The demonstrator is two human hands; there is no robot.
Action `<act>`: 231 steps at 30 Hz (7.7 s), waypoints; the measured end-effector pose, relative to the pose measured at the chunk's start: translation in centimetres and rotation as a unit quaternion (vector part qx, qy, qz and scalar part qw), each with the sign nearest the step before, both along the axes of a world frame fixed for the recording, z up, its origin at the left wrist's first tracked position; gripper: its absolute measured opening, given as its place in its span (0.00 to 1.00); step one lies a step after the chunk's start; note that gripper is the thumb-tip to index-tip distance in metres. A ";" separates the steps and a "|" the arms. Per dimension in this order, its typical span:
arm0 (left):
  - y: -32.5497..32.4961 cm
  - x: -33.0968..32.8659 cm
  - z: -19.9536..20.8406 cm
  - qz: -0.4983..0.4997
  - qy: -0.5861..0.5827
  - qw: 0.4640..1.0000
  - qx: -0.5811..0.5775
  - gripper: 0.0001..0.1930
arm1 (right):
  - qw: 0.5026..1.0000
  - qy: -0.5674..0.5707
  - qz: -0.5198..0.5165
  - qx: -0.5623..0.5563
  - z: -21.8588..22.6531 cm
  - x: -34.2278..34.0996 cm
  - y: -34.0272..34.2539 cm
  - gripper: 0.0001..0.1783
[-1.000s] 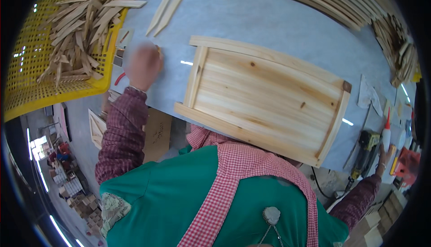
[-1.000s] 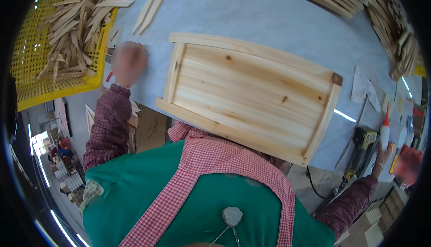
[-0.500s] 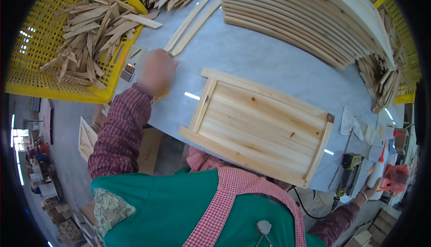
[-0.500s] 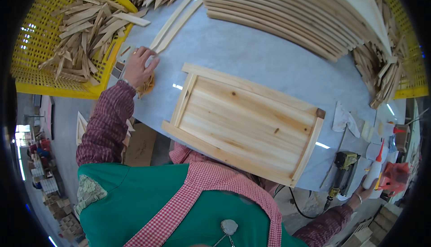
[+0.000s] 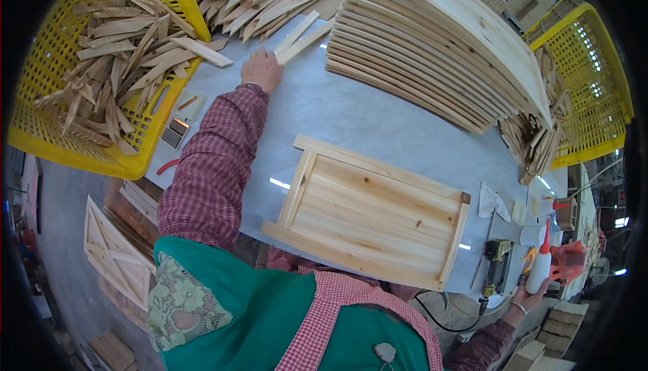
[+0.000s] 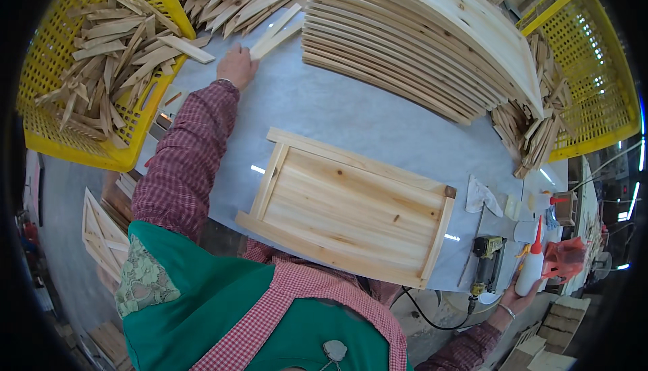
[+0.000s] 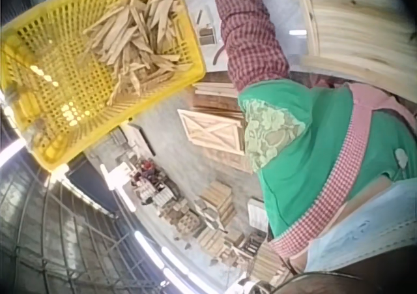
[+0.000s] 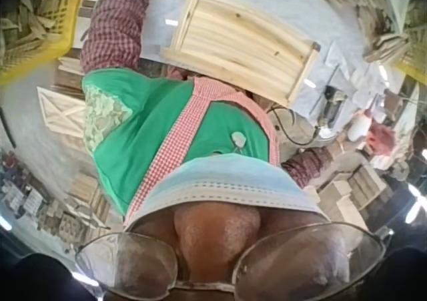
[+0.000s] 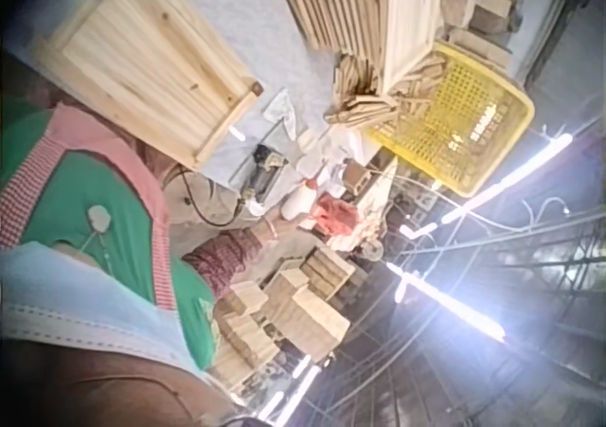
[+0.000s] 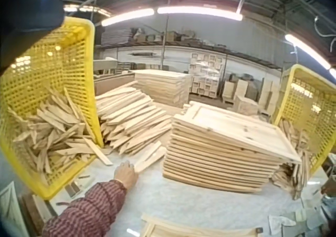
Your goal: Applying glue and nailing wooden slats to assemble a decorative panel.
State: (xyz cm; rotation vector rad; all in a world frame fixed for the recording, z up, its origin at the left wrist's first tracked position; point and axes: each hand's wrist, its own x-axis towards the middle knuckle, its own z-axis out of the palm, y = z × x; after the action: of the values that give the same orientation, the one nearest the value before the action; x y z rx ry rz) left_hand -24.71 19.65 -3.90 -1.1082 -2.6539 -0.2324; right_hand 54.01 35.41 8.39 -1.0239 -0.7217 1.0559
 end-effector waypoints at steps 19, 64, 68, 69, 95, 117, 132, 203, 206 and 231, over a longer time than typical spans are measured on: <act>-15.2 10.2 8.7 -0.157 -0.716 0.344 0.587 0.25 | 0.942 -0.012 0.328 0.068 -0.9 -19.7 -4.6 0.39; -21.1 15.7 9.0 -0.162 0.085 0.942 0.283 0.17 | 0.932 -0.007 0.361 -0.007 -1.8 -21.6 -9.9 0.40; -20.1 17.7 11.2 -0.157 -0.247 0.853 0.433 0.18 | 0.923 -0.002 0.384 0.009 -2.0 -21.2 -10.0 0.38; -19.6 18.4 12.5 -0.147 -0.440 0.730 0.502 0.20 | 0.923 0.000 0.384 0.013 -1.8 -21.3 -10.2 0.39; -13.2 21.1 9.0 -0.176 -0.408 0.710 0.547 0.13 | 0.885 0.091 0.451 0.067 3.2 -28.3 -15.6 0.41; -20.9 19.6 5.1 -0.114 -0.461 0.807 0.351 0.20 | 0.900 0.066 0.431 0.016 0.9 -26.6 -14.4 0.43; -13.5 22.2 11.0 -0.213 -0.692 0.383 0.574 0.19 | 0.880 -0.002 0.473 0.040 1.7 -29.7 -17.5 0.45; -15.2 27.5 8.7 -0.241 -0.763 0.516 0.306 0.23 | 0.943 0.154 0.258 0.143 4.3 -28.1 -1.2 0.21; -15.6 26.8 7.9 -0.220 -0.709 0.611 0.275 0.21 | 0.944 0.205 0.242 0.087 1.9 -26.4 -1.4 0.22; -8.0 30.1 3.1 -0.449 -0.157 0.876 0.078 0.17 | 0.910 0.355 0.188 -0.098 -11.8 -18.2 -4.7 0.29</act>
State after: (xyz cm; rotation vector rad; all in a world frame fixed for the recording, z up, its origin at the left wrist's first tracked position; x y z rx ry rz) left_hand 5.40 11.63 -0.78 -2.3205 -2.0671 -0.8317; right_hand 35.82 30.74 -3.41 -0.5900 -0.2090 1.7393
